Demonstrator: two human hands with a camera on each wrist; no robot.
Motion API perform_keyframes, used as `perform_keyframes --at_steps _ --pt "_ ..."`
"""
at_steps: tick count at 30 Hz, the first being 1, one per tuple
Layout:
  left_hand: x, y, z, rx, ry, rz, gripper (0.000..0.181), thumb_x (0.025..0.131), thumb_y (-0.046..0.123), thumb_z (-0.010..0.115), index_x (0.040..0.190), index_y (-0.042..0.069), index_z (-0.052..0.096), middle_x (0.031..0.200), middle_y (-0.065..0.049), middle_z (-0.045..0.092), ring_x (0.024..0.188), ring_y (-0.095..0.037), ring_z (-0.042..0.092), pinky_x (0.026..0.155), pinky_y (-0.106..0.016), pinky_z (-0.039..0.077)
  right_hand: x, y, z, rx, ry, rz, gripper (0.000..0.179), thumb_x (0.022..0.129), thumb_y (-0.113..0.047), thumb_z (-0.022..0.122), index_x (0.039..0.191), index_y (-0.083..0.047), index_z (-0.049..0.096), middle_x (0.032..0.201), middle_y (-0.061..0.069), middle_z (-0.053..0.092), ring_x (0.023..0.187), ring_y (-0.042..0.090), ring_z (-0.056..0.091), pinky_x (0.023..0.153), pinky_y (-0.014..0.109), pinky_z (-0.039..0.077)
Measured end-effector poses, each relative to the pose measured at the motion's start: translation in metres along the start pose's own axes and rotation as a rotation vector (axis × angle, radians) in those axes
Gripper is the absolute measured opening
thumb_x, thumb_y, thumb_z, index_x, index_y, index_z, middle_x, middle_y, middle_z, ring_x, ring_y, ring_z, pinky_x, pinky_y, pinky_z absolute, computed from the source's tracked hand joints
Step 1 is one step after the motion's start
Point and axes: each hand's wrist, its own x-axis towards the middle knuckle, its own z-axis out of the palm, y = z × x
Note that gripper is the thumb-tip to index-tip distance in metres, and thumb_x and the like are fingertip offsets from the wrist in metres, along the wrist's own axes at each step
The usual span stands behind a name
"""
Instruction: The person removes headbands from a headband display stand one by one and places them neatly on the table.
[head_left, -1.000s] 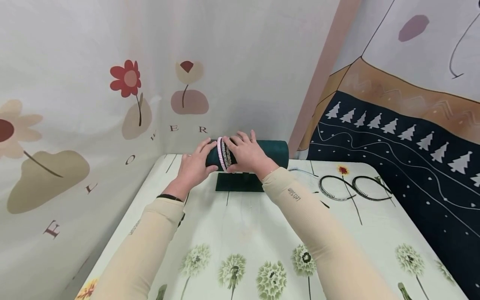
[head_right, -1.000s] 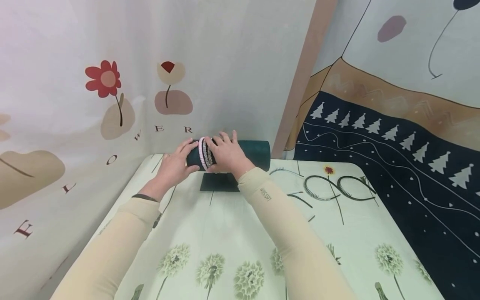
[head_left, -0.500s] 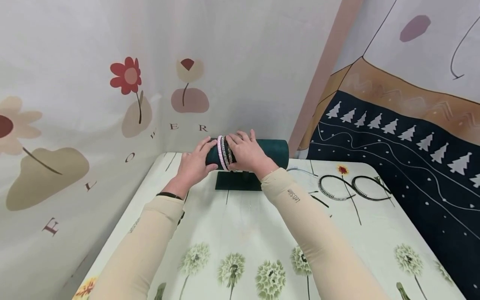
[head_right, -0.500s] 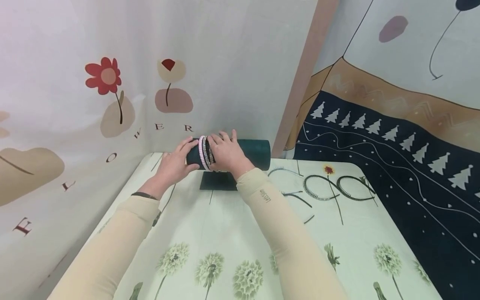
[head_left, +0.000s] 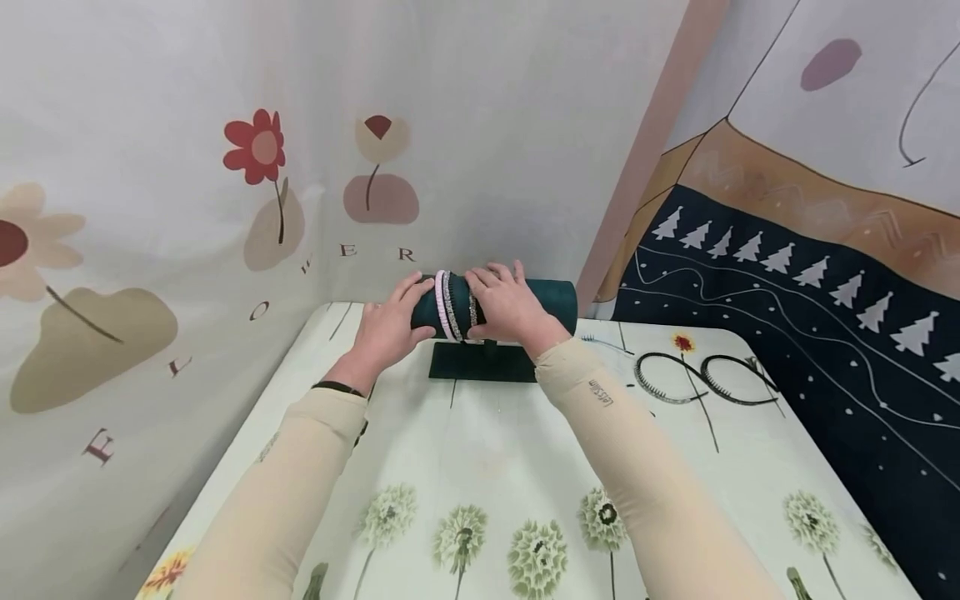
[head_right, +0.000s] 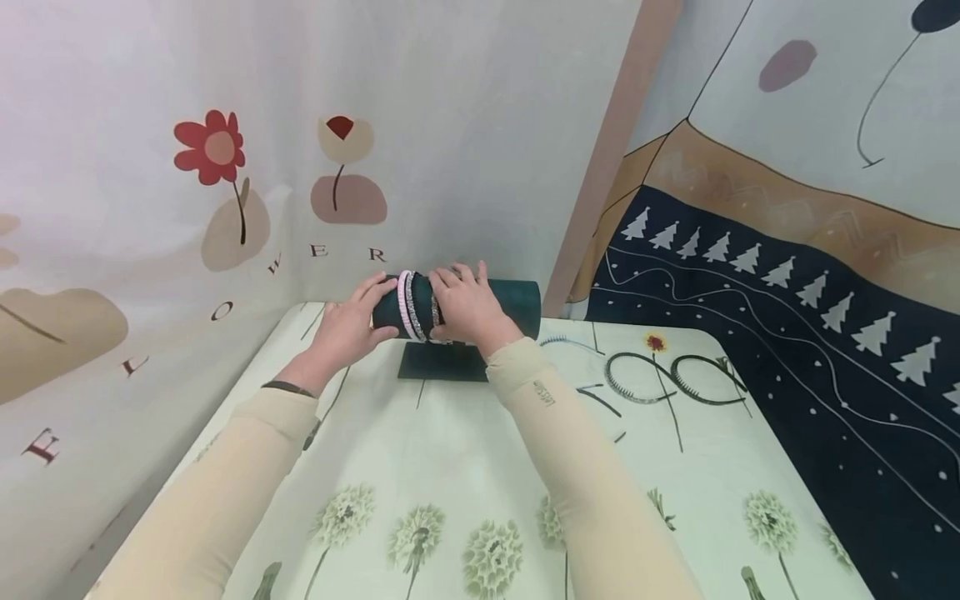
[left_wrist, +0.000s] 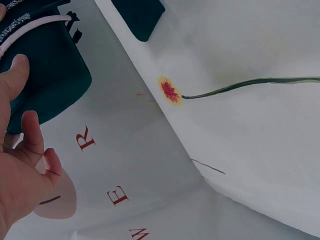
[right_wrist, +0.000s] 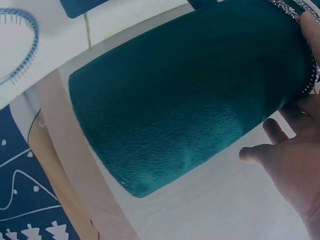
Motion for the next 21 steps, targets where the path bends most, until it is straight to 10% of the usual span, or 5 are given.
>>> perform_keyframes --at_steps 21 --pt "0.003 -0.002 0.002 -0.01 -0.017 -0.007 0.087 0.1 0.036 0.077 0.17 0.028 0.026 0.181 -0.003 0.017 0.145 -0.039 0.054 0.117 -0.065 0.038 -0.012 0.024 0.001 0.122 -0.008 0.019 0.104 0.087 -0.048 0.088 0.168 -0.013 0.032 0.175 0.007 0.034 0.164 0.036 0.023 0.136 0.062 0.011"
